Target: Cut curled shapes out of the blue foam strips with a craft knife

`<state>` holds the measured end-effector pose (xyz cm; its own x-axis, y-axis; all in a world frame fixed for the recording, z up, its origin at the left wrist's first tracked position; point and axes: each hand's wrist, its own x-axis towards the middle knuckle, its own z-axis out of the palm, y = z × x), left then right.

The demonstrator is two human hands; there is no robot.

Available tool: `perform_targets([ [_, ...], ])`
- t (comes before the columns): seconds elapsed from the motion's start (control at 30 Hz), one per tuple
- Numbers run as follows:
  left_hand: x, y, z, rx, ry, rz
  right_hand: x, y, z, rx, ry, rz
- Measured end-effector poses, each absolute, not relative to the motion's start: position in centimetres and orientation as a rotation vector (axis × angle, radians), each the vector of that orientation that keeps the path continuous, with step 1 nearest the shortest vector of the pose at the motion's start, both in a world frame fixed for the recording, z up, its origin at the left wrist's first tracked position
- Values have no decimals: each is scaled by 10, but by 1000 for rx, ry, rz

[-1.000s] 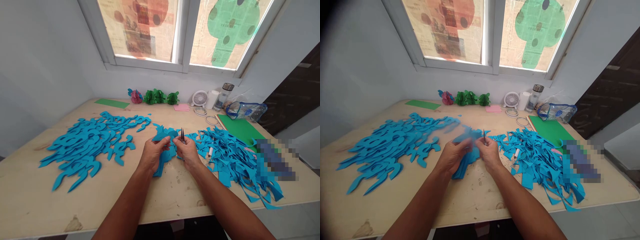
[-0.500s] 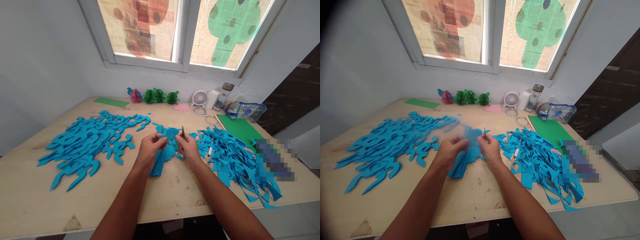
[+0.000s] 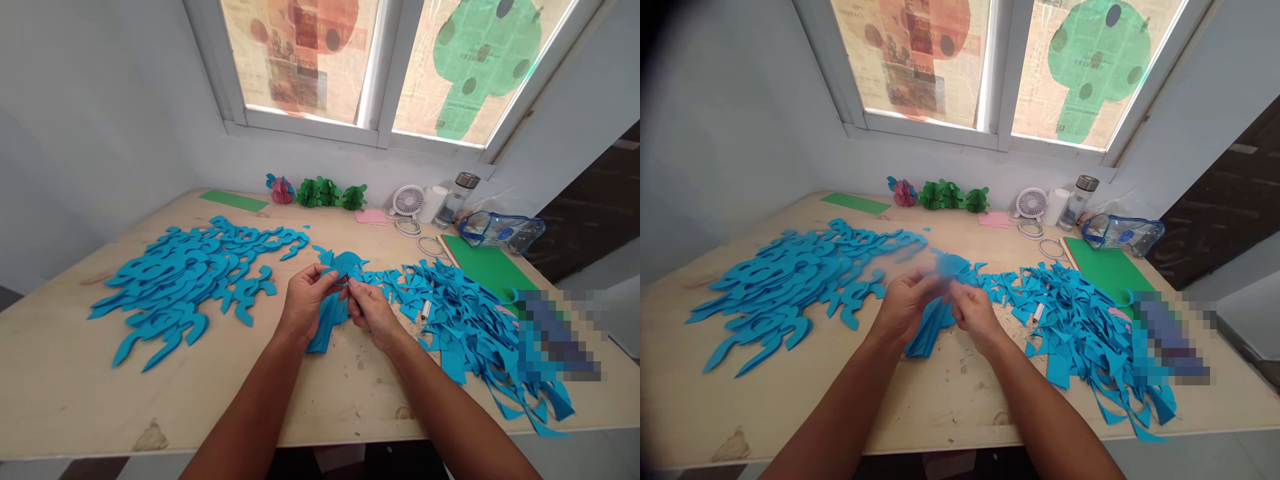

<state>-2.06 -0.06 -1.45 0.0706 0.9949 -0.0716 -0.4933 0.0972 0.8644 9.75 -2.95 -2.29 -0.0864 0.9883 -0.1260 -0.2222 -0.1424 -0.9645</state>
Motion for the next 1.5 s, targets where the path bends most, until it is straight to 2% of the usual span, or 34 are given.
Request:
perform_targets([
  [0.67, -17, -1, -16, 915, 862, 1319, 96, -28, -24, -1147, -1028, 1420],
  [1.03, -18, -1, -16, 895, 834, 1296, 97, -29, -24, -1118, -990, 1492],
  [1.5, -19, -3, -13, 801, 787, 1247, 97, -29, -24, -1177, -1038, 1410],
])
